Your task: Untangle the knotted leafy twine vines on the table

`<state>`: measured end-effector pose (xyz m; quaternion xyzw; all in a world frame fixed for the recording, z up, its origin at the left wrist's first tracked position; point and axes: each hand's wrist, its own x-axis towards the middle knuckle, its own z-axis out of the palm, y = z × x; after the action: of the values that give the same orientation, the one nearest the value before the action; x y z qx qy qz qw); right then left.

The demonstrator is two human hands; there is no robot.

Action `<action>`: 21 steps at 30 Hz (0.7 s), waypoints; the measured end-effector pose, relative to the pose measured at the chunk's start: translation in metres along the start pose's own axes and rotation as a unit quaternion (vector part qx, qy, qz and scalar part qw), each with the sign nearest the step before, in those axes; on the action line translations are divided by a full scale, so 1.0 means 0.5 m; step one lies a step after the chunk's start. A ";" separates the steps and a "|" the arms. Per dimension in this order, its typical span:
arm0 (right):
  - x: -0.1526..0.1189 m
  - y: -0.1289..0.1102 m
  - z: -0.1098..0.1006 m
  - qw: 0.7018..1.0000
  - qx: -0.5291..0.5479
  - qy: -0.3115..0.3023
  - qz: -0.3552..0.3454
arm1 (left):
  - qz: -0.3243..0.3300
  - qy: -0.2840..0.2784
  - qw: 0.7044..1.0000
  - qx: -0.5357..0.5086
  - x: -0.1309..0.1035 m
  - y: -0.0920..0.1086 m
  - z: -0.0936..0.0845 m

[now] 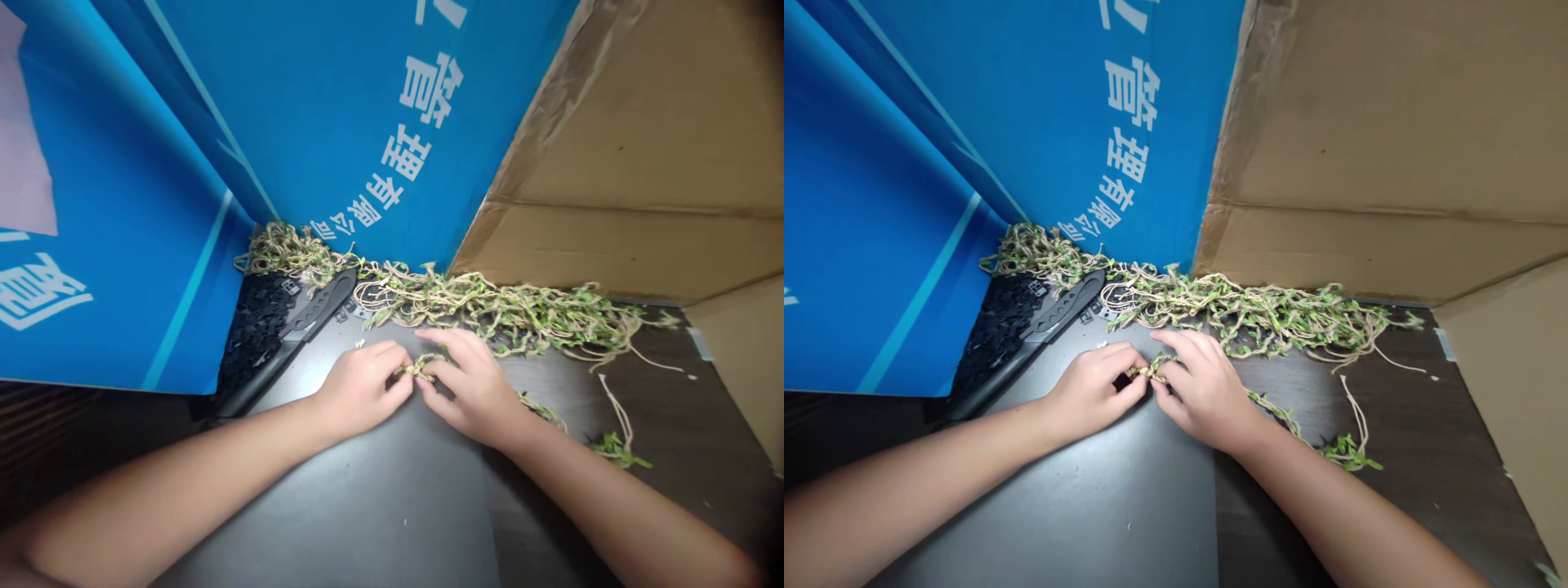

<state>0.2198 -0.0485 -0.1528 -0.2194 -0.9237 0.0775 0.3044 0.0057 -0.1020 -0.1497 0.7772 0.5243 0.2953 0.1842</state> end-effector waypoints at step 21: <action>0.002 -0.007 -0.008 0.999 0.033 -0.024 -0.008 | -0.048 -0.003 0.998 -0.051 0.010 0.003 -0.001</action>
<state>0.2203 -0.0512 -0.1482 -0.2000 -0.9293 0.1109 0.2900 0.0078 -0.0978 -0.1471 0.7418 0.5442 0.3103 0.2392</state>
